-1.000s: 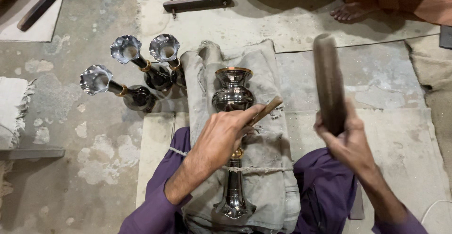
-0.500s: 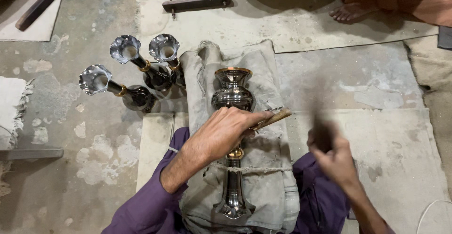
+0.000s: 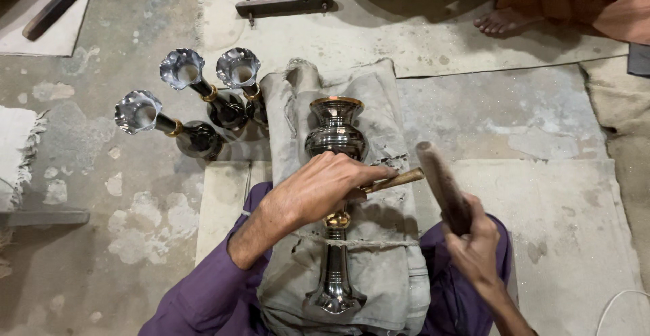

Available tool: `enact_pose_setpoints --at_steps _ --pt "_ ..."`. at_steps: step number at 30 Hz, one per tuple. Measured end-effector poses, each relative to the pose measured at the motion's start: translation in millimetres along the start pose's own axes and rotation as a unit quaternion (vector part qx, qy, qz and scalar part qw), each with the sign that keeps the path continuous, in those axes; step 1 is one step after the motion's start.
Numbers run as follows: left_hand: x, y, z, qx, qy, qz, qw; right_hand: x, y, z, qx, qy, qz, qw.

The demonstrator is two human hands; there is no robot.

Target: The person sits on the floor with a brass vase resting on a cloth cushion on their lap. They hold a small punch against the vase's surface with one hand and strike it with a wooden mallet in the other hand, working around the vase's body and repositioning the punch repeatedly to shape the metal.

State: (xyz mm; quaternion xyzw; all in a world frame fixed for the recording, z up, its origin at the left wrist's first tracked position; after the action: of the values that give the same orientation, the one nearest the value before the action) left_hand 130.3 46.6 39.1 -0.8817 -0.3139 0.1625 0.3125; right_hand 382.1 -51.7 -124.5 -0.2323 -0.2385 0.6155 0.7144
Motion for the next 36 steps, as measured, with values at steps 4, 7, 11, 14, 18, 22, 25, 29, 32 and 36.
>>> enact_pose_setpoints --at_steps 4,7,11,14,18,22,25,29,32,36 --pt "2 4 4 -0.005 -0.008 0.013 1.0 -7 3 -18 0.087 0.072 -0.024 0.993" --pt "2 5 2 0.013 0.014 0.006 1.0 -12 3 -16 0.001 0.036 -0.046 0.998" --pt "-1 4 -7 0.066 0.069 -0.014 0.995 -19 -4 3 0.143 -0.096 -0.088 0.981" --pt "-6 10 5 0.077 -0.004 0.004 0.997 -19 3 -28 -0.099 0.134 0.026 0.986" --pt "-53 -6 5 -0.094 0.05 -0.216 0.971 -28 -4 22 0.049 0.012 0.052 0.997" --pt "-113 27 24 -0.371 0.045 -0.431 0.822 -63 10 107 0.171 -0.213 0.18 0.945" --pt "-132 91 48 -0.565 -0.085 -0.462 0.678 -77 31 137 0.105 -0.271 0.261 0.921" --pt "-134 121 54 -0.57 -0.047 -0.524 0.632 -82 47 142 -0.062 -0.283 0.203 0.935" --pt "-137 122 64 -0.552 -0.019 -0.551 0.625 -101 49 157 -0.099 -0.401 0.128 0.902" --pt "-139 122 73 -0.516 -0.047 -0.556 0.65 -103 45 173 -0.108 -0.457 0.118 0.875"
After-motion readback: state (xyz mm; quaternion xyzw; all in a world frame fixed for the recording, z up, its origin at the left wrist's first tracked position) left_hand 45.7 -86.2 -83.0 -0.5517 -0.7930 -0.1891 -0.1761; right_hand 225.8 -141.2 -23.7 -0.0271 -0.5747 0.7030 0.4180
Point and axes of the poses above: each hand's wrist, its own x-axis towards the middle knuckle, its own y-axis out of the palm, z = x × y, the point moved 8 cm from there along x, towards the middle knuckle, and after that the axes turned 6 degrees about -x, right-handed, at the moved point
